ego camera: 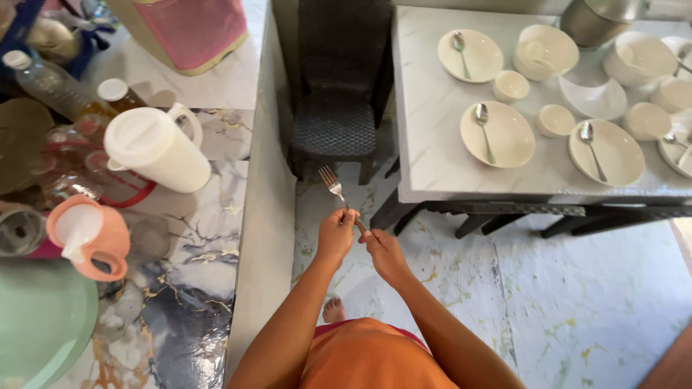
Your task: Organizing forks and spoons from a drying rack onto a dining table.
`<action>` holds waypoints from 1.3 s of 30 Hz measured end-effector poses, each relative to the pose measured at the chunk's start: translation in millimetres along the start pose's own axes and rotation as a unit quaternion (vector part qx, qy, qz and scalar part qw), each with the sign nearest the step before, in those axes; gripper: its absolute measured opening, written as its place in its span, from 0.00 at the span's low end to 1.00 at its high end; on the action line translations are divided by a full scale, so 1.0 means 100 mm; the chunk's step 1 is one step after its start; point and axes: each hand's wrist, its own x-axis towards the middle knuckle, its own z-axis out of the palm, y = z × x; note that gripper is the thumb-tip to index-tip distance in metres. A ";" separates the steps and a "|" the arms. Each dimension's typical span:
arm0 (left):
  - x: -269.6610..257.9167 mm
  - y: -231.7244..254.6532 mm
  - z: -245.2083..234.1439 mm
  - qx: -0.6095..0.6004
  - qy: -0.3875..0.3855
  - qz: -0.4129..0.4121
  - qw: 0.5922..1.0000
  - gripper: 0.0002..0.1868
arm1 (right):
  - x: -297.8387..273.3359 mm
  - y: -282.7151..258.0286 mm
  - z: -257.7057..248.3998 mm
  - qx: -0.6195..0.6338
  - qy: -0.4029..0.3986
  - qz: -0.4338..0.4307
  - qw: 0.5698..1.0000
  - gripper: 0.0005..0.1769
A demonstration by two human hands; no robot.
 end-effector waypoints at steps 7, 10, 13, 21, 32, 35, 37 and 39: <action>-0.29 -0.07 0.43 0.029 -0.033 -0.043 0.998 0.15 | -0.35 0.22 -0.35 0.025 0.018 0.036 0.999 0.20; -0.44 -0.11 0.59 0.037 -0.041 -0.070 0.996 0.15 | -0.51 0.28 -0.50 0.011 0.023 0.050 0.998 0.20; -0.55 -0.22 0.80 0.044 -0.053 -0.032 0.997 0.15 | -0.67 0.41 -0.67 0.039 0.024 0.048 0.998 0.21; -0.93 -0.31 1.39 0.082 -0.093 -0.047 0.991 0.16 | -1.13 0.59 -1.16 0.051 0.063 0.067 0.994 0.20; -1.39 -0.57 2.18 0.115 -0.161 -0.037 0.979 0.16 | -1.71 1.03 -1.79 0.087 0.123 0.086 0.985 0.19; -1.51 -0.73 2.36 0.110 -0.174 -0.027 0.978 0.16 | -1.87 1.16 -1.91 0.096 0.142 0.096 0.981 0.20; -1.58 -0.79 2.43 0.107 -0.184 -0.009 0.977 0.16 | -1.95 1.22 -1.96 0.105 0.152 0.098 0.978 0.20; -1.66 -0.76 2.49 0.124 -0.190 -0.044 0.973 0.16 | -2.04 1.23 -2.00 0.090 0.159 0.103 0.978 0.20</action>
